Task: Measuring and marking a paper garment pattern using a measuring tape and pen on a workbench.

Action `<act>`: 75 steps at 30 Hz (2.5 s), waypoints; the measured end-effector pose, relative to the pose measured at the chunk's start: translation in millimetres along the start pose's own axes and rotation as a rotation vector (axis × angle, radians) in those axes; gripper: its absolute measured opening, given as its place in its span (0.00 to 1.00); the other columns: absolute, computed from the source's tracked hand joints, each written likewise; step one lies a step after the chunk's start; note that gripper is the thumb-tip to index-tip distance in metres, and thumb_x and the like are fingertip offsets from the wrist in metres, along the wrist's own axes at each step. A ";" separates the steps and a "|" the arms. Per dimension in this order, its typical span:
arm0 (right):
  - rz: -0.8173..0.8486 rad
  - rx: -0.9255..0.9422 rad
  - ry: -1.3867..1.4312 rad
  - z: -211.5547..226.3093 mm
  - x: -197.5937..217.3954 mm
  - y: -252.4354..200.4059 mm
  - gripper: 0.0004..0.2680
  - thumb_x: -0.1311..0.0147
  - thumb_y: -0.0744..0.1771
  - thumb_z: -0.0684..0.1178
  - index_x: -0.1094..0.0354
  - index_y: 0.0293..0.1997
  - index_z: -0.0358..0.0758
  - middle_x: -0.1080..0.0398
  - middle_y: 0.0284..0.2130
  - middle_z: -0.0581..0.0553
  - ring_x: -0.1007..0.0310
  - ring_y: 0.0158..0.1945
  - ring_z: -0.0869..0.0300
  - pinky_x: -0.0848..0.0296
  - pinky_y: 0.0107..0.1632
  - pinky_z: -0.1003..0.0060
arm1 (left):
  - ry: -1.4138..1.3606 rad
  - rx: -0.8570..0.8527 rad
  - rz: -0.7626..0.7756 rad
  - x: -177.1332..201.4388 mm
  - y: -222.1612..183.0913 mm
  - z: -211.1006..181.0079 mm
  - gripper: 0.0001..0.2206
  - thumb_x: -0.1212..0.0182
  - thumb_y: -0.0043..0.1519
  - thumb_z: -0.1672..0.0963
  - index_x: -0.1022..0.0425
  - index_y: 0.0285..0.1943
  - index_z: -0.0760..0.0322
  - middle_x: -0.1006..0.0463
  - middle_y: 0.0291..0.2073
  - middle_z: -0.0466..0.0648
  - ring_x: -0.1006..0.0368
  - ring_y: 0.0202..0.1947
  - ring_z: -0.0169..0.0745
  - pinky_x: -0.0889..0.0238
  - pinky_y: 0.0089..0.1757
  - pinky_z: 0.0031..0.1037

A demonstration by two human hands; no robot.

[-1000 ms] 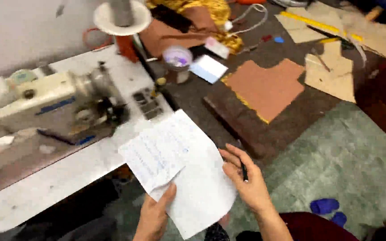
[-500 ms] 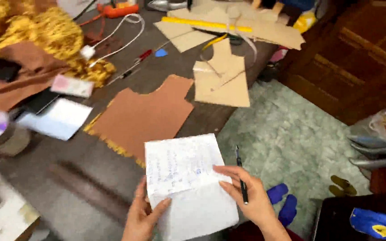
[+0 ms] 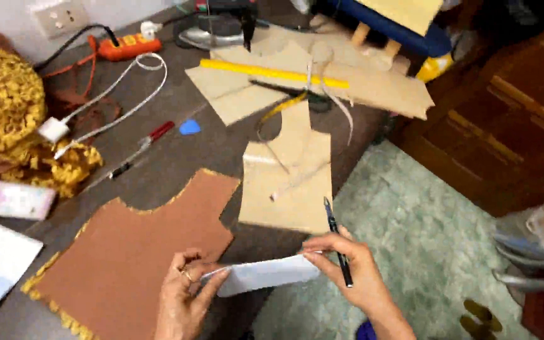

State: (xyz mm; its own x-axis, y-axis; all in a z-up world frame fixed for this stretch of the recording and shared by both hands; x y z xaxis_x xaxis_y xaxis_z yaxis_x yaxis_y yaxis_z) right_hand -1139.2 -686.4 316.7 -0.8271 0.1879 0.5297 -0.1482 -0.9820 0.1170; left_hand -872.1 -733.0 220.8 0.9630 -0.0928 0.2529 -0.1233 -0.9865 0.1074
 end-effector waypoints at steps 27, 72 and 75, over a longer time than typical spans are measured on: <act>-0.100 0.407 -0.212 -253.9 194.0 569.7 0.13 0.47 0.60 0.34 0.32 0.46 0.41 0.29 0.38 0.46 0.30 0.42 0.57 0.32 0.46 0.64 | -0.143 0.807 -0.703 -274.8 146.2 49.4 0.14 0.44 0.58 0.55 0.22 0.51 0.63 0.24 0.28 0.53 0.32 0.28 0.37 0.36 0.28 0.31; 0.877 0.493 0.376 -290.8 -45.5 418.9 0.02 0.47 0.63 0.39 0.34 0.34 0.35 0.28 0.19 0.42 0.25 0.20 0.59 0.24 0.27 0.69 | 1.191 0.194 -0.485 -333.2 221.0 54.8 0.16 0.51 0.61 0.50 0.30 0.57 0.48 0.31 0.56 0.43 0.40 0.61 0.41 0.52 0.59 0.43; 0.868 0.605 0.301 -284.4 -44.8 419.6 0.01 0.46 0.62 0.41 0.32 0.32 0.39 0.27 0.19 0.44 0.25 0.19 0.60 0.25 0.26 0.70 | 1.197 0.214 -0.484 -331.7 222.7 57.1 0.17 0.53 0.61 0.50 0.32 0.59 0.47 0.33 0.58 0.42 0.42 0.64 0.41 0.55 0.61 0.44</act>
State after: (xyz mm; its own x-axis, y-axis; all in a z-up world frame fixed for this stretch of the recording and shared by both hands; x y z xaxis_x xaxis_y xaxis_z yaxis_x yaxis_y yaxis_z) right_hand -1318.5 -1112.1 103.1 -0.6320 -0.6553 0.4138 0.7700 -0.5913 0.2398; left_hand -1205.3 -929.6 106.0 0.0762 0.3426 0.9364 0.3200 -0.8978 0.3025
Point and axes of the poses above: each hand's wrist, its own y-axis towards the middle knuckle, its own x-axis out of the back of the hand, z = x × y, the point moved 4 cm from there along y, towards the middle knuckle
